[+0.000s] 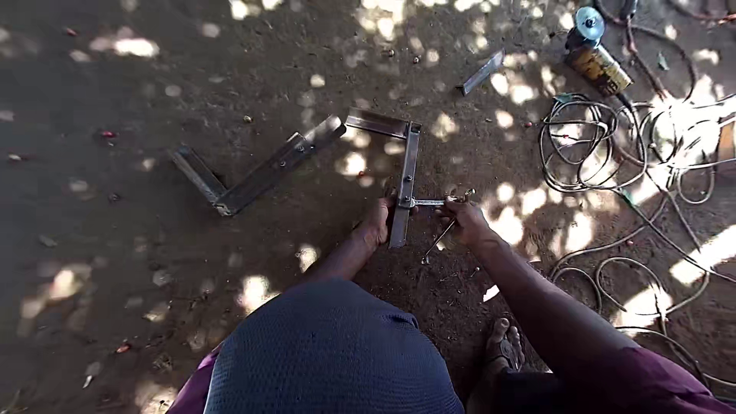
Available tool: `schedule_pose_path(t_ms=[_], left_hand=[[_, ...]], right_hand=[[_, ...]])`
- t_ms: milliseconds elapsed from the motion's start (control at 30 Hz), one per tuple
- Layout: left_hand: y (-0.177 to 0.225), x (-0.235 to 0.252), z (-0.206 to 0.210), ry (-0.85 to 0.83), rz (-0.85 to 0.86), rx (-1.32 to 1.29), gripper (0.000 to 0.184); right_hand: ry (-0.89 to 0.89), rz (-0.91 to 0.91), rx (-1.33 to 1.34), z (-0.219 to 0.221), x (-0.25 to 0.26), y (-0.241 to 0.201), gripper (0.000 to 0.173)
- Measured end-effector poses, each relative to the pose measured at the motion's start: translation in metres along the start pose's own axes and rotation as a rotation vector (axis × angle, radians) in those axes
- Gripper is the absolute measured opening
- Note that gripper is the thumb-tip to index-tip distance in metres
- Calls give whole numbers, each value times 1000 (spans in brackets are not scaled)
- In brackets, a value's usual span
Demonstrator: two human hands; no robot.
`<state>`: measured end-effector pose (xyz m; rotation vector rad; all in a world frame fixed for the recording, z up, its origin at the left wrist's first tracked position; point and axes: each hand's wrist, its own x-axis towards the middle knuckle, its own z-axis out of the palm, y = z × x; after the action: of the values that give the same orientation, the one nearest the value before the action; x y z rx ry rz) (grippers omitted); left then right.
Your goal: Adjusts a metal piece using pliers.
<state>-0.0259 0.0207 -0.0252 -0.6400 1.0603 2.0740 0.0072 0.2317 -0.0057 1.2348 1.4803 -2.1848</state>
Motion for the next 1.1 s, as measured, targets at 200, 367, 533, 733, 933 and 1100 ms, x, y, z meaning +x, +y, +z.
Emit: schedule_pose_path(t_ms=[200,367,533,733,933,1100], left_hand=[[-4,5,-2,3,16,-31,38],[-4,7,-1,-26,-14,-90,42],[-6,5,2,7,-5,-136,40],[-5,6,1,3,21,-136,40],[-8,1,-2,-20,40,-49,42],[-3,-6,1,41,61,-33,40]], right_hand=[[-57,13,70,-4,-16,11,21],[70,-151,-246,-14,-12,18,50],[-85,-210,-141,-44,-30,42,44],[124,-492,-406,-41,-44,39,31],[-188,-793,-1241,13,-19,-32,30],[-404,-662,-1488,62,-36,-62,25]])
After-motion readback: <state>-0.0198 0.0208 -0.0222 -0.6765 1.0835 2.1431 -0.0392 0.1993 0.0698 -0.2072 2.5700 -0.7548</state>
